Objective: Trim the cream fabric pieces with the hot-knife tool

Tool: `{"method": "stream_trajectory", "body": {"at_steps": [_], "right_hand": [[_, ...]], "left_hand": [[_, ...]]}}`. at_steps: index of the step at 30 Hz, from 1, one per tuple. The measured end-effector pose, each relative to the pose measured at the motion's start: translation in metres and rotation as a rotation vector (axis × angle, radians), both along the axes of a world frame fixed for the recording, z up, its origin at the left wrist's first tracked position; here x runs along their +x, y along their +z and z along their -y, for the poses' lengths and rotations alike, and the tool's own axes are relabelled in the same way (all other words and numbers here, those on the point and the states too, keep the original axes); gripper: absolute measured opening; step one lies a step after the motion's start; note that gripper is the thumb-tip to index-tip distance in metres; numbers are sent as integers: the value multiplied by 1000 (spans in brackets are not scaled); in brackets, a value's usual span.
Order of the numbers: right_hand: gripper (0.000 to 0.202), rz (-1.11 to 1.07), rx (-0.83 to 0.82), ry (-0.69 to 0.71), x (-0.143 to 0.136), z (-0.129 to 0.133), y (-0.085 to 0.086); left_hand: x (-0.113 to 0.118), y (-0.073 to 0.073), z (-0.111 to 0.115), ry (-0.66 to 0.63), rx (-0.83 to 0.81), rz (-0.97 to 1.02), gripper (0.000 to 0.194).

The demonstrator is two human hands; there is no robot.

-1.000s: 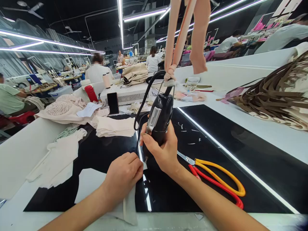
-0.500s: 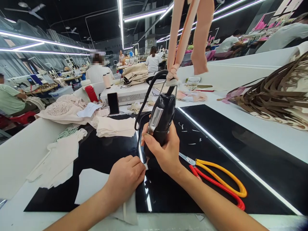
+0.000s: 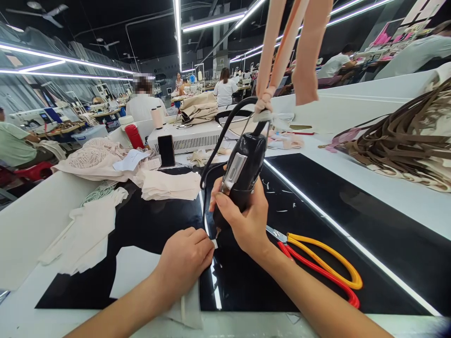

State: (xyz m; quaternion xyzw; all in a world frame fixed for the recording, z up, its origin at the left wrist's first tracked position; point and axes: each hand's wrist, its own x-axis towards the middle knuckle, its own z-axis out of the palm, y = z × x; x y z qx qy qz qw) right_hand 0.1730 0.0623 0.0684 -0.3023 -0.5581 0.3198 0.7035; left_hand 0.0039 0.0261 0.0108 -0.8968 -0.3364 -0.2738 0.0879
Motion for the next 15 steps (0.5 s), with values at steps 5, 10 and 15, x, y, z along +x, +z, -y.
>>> {"method": "stream_trajectory", "body": {"at_steps": [5, 10, 15], "right_hand": [[29, -2, 1, 1, 0, 0, 0], [28, 4, -13, 20, -2, 2, -3], [23, 15, -22, 22, -2, 2, -2]], "left_hand": [[0, 1, 0, 4, -1, -3, 32], [0, -1, -1, -2, 0, 7, 31], [-1, -2, 0, -5, -28, 13, 31]]}}
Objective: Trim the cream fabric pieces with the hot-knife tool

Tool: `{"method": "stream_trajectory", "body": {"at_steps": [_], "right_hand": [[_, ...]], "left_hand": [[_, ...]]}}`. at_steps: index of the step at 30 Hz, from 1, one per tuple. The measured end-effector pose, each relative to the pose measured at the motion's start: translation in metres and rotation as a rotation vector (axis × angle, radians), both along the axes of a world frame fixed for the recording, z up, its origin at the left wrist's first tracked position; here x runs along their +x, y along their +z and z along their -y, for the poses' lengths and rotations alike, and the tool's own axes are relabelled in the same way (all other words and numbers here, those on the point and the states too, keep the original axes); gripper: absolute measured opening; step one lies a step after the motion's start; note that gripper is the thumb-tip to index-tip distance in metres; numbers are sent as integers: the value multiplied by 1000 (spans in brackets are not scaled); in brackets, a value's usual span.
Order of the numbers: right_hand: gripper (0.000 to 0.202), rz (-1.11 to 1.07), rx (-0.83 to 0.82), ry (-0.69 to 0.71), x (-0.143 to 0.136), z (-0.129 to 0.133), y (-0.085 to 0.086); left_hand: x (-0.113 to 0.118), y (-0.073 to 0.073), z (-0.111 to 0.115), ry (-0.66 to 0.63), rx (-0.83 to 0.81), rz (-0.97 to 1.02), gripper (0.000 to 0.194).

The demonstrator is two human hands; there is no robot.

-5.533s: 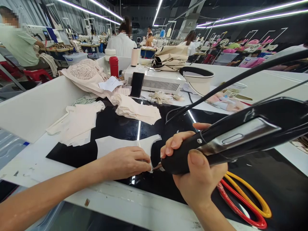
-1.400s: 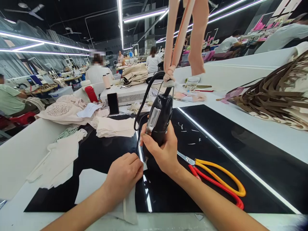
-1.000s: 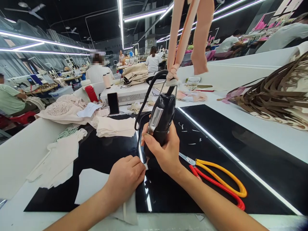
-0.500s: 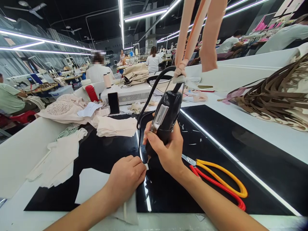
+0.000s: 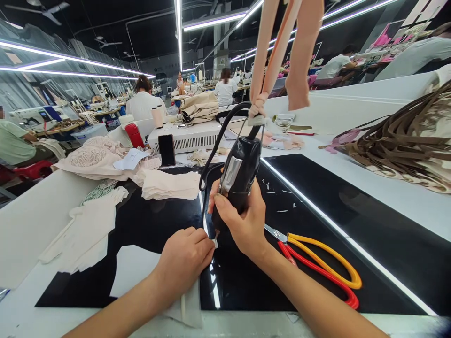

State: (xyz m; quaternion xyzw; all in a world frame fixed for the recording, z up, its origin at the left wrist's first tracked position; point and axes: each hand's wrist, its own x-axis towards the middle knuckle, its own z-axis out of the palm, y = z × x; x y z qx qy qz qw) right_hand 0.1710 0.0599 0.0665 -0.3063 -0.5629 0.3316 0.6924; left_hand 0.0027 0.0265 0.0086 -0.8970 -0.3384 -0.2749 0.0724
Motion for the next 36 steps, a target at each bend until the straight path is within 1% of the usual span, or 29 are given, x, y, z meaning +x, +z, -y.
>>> {"method": "stream_trajectory", "body": {"at_steps": [5, 9, 14, 18, 22, 25, 29, 36], "right_hand": [[26, -32, 10, -2, 1, 2, 2], [27, -77, 12, 37, 2, 6, 0], [27, -36, 7, -3, 2, 10, -4], [23, -7, -1, -9, 3, 10, -3], [26, 4, 4, -12, 5, 11, -2], [28, -13, 11, -12, 7, 12, -2], [27, -23, 22, 10, 9, 15, 1], [27, -65, 58, 17, 7, 10, 6]], "left_hand": [[-3, 0, 1, -16, -34, -3, 28], [-4, 2, 1, -21, -45, 4, 29], [-3, 3, 1, -17, -48, -1, 30], [-4, 4, 2, -22, -74, 12, 29], [-13, 7, 5, -28, -145, 39, 23], [-23, 8, 10, -26, -169, 48, 24], [-30, 8, 17, -18, -152, 60, 26], [-26, 3, 20, -11, -61, 23, 26]]}}
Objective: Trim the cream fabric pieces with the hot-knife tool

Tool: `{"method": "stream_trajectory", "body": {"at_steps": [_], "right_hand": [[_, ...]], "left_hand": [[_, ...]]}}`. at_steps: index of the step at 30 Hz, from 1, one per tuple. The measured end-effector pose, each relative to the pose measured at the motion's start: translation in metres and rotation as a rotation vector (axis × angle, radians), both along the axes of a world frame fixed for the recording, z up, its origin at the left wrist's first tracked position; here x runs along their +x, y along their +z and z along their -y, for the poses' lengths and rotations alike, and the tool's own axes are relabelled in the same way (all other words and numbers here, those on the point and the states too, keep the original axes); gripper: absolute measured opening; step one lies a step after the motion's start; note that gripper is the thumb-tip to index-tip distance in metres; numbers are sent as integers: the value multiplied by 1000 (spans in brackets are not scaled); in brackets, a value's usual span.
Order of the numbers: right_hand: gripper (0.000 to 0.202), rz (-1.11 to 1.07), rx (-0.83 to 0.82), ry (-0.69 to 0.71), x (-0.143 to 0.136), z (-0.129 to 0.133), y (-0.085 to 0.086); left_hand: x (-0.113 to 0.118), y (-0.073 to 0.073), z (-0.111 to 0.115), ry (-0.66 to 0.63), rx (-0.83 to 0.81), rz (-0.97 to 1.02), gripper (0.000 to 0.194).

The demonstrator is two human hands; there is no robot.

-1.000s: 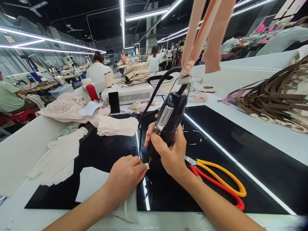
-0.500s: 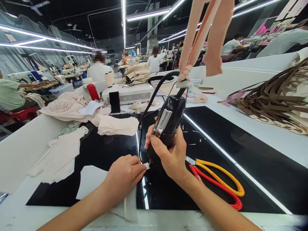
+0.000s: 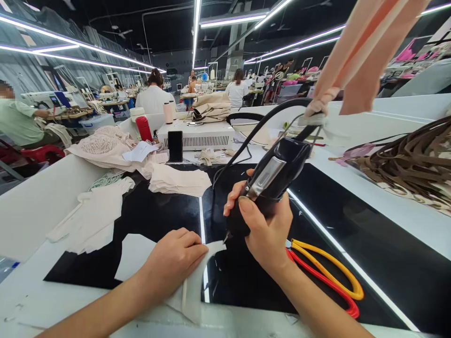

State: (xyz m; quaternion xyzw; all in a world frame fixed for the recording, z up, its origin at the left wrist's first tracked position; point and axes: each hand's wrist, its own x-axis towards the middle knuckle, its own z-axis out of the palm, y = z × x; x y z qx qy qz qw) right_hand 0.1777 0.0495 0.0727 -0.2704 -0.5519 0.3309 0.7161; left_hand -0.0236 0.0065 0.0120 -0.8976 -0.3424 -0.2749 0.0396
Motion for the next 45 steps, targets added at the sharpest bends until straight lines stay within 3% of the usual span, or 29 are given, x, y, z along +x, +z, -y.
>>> {"method": "stream_trajectory", "body": {"at_steps": [13, 27, 45], "right_hand": [[27, -23, 14, 64, -19, -5, -6], [38, -106, 40, 34, -7, -9, -7], [41, -132, 2, 109, -12, 8, -6]], "left_hand": [[2, -6, -1, 6, 2, -20, 21], [2, -14, -3, -8, 29, 33, 16], [0, -7, -2, -13, -12, 28, 12]]}}
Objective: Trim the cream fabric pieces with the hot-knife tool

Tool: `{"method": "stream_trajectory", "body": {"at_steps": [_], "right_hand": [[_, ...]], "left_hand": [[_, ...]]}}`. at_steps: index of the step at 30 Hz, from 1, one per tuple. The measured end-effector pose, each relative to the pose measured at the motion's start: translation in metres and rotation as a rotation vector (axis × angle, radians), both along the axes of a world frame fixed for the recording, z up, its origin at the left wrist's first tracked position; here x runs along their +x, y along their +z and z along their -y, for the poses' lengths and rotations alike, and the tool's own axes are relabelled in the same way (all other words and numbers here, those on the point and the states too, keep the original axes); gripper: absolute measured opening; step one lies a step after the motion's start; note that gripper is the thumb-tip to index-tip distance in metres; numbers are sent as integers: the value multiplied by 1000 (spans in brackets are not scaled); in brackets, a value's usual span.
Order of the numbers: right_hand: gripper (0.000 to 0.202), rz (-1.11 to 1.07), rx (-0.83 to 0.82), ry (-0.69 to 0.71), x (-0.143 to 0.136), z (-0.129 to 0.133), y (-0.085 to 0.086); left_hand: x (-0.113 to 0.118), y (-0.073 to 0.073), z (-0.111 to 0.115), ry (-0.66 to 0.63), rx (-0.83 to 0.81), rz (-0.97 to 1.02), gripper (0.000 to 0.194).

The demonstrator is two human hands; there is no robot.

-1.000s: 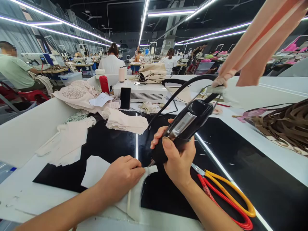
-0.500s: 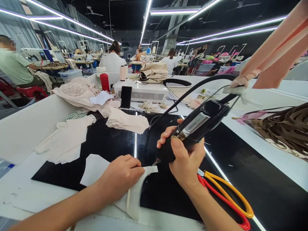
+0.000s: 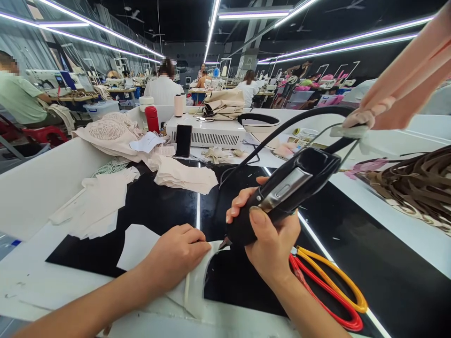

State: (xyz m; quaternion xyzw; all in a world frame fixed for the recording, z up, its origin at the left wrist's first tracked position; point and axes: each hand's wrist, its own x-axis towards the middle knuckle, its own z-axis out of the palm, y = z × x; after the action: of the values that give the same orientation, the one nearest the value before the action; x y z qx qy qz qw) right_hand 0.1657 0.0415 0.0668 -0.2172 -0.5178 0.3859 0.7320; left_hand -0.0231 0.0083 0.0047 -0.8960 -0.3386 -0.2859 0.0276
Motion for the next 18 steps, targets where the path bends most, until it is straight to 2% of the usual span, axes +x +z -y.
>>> {"method": "stream_trajectory", "body": {"at_steps": [7, 12, 18], "right_hand": [[36, 17, -7, -9, 0, 0, -1], [39, -23, 30, -44, 6, -2, 3], [39, -11, 34, -57, 10, -3, -1]], "left_hand": [[0, 0, 0, -10, 4, -7, 14], [-2, -1, 0, -10, -16, -9, 14], [-2, -1, -2, -14, -2, 17, 13]]}}
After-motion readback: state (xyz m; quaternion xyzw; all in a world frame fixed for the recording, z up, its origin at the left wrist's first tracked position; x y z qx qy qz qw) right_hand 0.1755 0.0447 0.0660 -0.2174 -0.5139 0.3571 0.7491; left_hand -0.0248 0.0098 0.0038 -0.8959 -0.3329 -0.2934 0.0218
